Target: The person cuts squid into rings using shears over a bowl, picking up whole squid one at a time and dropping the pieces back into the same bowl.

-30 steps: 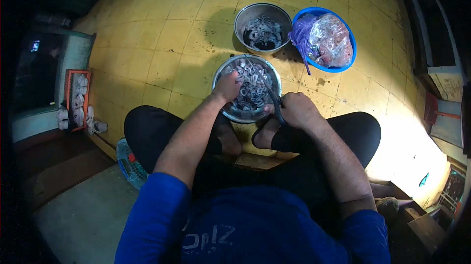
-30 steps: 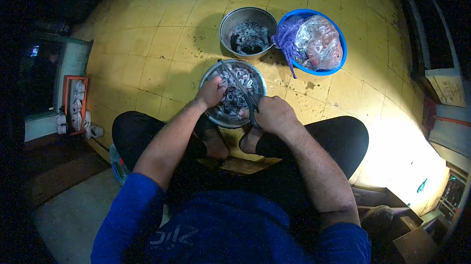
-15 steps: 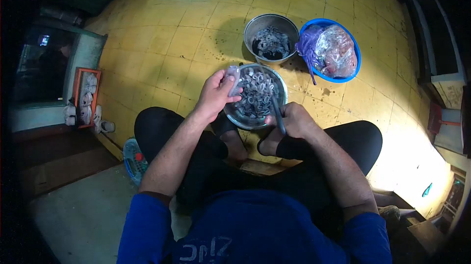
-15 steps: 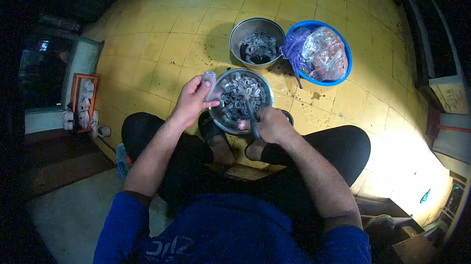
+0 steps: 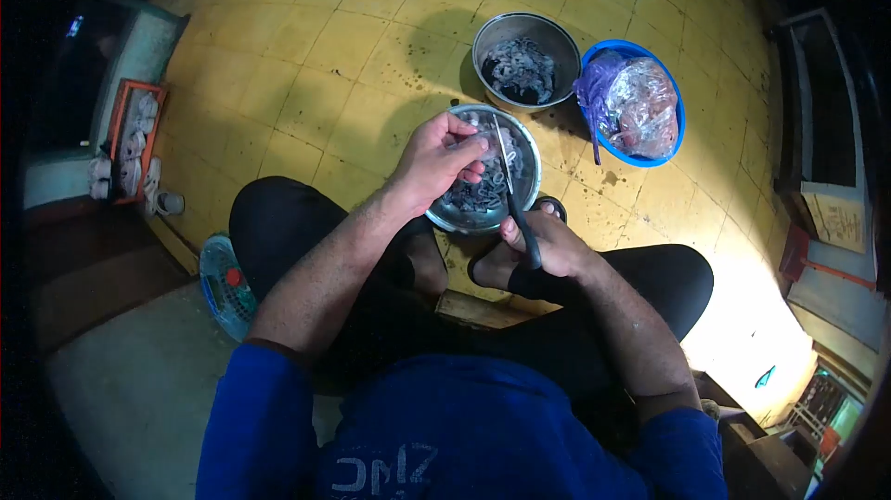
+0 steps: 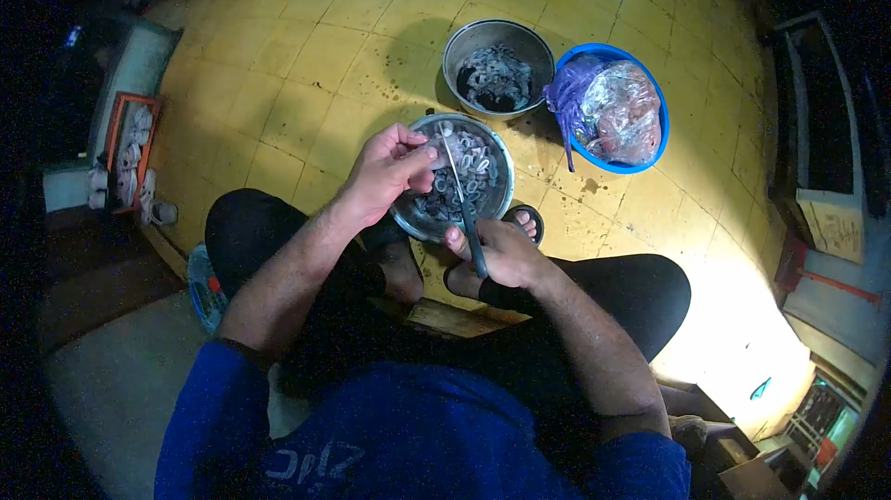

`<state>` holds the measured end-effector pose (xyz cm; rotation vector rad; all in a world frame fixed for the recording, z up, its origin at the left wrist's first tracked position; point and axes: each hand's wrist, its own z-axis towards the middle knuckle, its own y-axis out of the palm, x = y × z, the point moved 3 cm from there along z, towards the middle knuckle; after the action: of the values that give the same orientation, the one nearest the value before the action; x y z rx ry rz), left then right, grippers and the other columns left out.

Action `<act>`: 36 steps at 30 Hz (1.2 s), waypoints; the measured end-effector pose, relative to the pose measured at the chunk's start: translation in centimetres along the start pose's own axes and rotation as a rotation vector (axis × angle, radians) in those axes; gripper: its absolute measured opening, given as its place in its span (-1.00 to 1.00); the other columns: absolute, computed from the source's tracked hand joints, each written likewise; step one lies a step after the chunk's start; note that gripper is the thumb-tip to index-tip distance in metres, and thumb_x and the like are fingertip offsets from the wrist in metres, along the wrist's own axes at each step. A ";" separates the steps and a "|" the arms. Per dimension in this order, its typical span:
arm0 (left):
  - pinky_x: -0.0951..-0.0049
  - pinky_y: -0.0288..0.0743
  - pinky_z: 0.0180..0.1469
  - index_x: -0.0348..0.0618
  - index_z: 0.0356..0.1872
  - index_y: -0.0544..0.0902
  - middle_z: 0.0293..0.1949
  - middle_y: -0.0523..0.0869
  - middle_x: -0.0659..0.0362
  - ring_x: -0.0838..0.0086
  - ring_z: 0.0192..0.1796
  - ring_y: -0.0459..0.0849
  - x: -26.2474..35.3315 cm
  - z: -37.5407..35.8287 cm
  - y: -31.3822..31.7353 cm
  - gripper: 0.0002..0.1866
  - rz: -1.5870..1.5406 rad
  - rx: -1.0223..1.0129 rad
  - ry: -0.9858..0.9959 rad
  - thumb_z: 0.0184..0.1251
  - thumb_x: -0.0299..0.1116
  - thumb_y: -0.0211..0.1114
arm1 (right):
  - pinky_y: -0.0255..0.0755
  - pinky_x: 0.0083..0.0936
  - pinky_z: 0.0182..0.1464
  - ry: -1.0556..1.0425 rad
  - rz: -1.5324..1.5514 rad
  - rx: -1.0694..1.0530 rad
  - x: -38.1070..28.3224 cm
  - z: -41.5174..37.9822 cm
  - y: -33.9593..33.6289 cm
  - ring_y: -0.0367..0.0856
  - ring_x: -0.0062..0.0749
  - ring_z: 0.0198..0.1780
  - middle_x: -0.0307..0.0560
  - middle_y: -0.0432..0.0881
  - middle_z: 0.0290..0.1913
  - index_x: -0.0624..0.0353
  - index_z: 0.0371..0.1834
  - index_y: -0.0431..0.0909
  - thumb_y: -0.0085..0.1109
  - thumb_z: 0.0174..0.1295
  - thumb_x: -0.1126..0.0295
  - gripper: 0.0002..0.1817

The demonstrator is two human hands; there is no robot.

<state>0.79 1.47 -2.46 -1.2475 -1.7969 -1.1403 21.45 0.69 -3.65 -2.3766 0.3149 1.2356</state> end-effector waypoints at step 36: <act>0.56 0.57 -0.38 -0.22 -0.15 0.42 -0.30 0.63 0.14 0.58 -0.42 0.61 0.5 0.2 -0.6 -0.78 -0.019 -0.002 -0.039 0.30 -0.49 0.29 | 0.47 -0.42 -0.33 0.015 -0.020 0.005 0.7 -0.1 0.9 0.63 -0.35 -0.44 -0.11 0.60 -0.58 0.27 -0.53 0.53 -0.29 0.24 -0.47 -0.11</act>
<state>0.03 1.71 -2.30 -1.2647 -1.8406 -1.1361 21.62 -0.14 -4.44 -2.3800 0.2981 1.2075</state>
